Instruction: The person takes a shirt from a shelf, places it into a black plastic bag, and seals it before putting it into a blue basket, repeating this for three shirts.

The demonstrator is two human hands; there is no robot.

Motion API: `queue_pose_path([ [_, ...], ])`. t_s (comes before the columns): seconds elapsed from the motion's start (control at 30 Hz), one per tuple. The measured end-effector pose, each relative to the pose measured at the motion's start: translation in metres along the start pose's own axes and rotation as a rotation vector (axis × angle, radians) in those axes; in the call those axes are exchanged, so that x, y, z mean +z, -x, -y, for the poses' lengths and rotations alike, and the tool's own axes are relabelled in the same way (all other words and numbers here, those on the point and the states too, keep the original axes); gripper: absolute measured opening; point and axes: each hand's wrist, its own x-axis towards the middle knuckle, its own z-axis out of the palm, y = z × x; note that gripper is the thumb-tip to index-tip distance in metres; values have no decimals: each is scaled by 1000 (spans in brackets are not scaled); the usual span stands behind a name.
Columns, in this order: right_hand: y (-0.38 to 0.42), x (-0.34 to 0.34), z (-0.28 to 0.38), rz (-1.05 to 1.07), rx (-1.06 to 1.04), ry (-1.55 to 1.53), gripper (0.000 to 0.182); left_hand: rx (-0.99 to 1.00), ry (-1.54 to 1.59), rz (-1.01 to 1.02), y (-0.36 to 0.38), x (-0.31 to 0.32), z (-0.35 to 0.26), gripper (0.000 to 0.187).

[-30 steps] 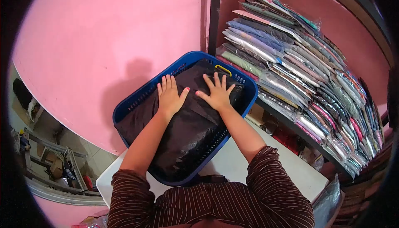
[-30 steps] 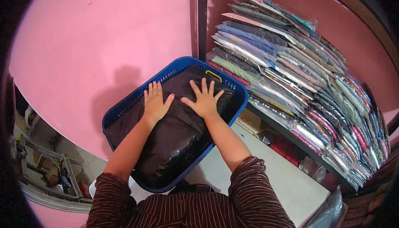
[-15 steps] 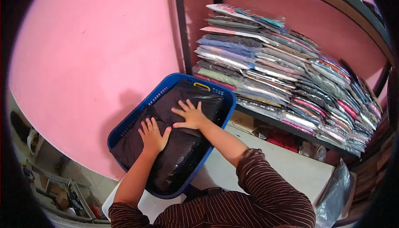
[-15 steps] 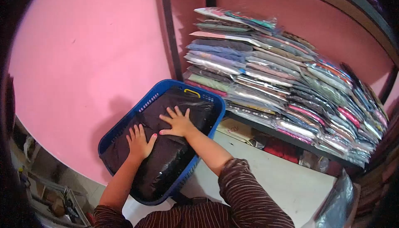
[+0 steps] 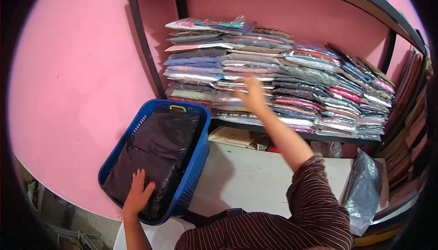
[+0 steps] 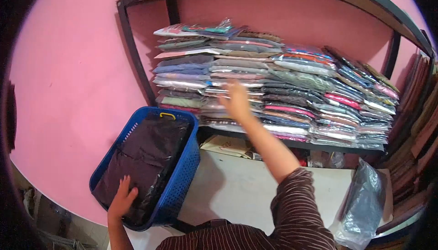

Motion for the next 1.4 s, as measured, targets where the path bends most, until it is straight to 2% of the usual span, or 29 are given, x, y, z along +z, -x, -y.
queue_pose_path([
  [0.03, -14, -31, -27, -216, -113, 157, 32, -48, -62, 37, 14, 6, -8, 75],
  [0.07, -28, -61, -56, -315, -157, 204, 27, -97, -125, 73, 23, 14, -15, 73],
  [0.1, -41, -98, -71, -313, -102, 232, 26, -88, -121, 72, 31, 25, -22, 73],
  [0.17, -62, -156, -104, -380, -39, 471, 25, -185, -275, -90, 44, 48, -33, 73],
  [0.2, -71, -175, -126, -503, -151, 579, 25, -182, -270, -90, 45, 57, -36, 73],
  [0.27, -82, -215, -161, -303, -37, 750, 24, -272, -311, -277, 44, 82, -41, 71],
  [0.33, -90, -238, -185, -178, -50, 850, 22, -317, -348, -324, 40, 100, -42, 72],
  [0.37, -91, -243, -196, -178, -55, 850, 22, -326, -499, -383, 40, 107, -43, 71],
  [0.4, -91, -251, -193, -4, 3, 752, 23, -334, -652, -443, 40, 111, -47, 70],
  [0.43, -92, -257, -190, 170, 61, 650, 24, -327, -632, -501, 40, 113, -50, 69],
  [0.53, -93, -266, -187, 201, -13, 595, 26, -388, -633, -555, 39, 117, -50, 70],
  [0.67, -105, -253, -208, 326, 54, 767, 26, -396, -657, -678, 36, 124, -45, 69],
  [0.7, -106, -243, -225, 291, 20, 807, 22, -406, -687, -702, 34, 125, -42, 69],
  [0.73, -100, -244, -220, 301, 15, 805, 22, -416, -687, -695, 34, 126, -42, 69],
  [0.8, -89, -244, -206, 142, 60, 792, 17, -430, -668, -706, 35, 124, -47, 68],
  [0.83, -82, -246, -200, 148, 55, 788, 17, -417, -669, -725, 35, 125, -48, 68],
  [0.9, -65, -251, -187, -51, -66, 752, 12, -409, -667, -734, 37, 125, -46, 67],
  [0.93, -55, -256, -177, -51, -66, 750, 12, -391, -664, -744, 36, 125, -45, 66],
  [1.0, -25, -263, -155, -181, -215, 666, 9, -388, -669, -751, 35, 126, -42, 66],
  [1.07, 14, -268, -131, -178, -269, 672, 10, -383, -679, -746, 35, 126, -42, 65],
  [1.13, 69, -270, -111, -85, -280, 576, 16, -365, -704, -786, 35, 126, -42, 64],
  [1.23, 180, -259, -92, 92, -241, 413, 21, -329, -739, -795, 33, 126, -36, 62],
  [1.27, 227, -253, -92, 257, -260, 415, 32, -324, -746, -781, 33, 127, -35, 62],
  [1.33, 319, -239, -84, 466, -216, 264, 28, -252, -786, -825, 34, 126, -32, 60],
  [1.4, 416, -222, -78, 808, -108, 170, 25, -224, -808, -808, 35, 123, -29, 59],
])
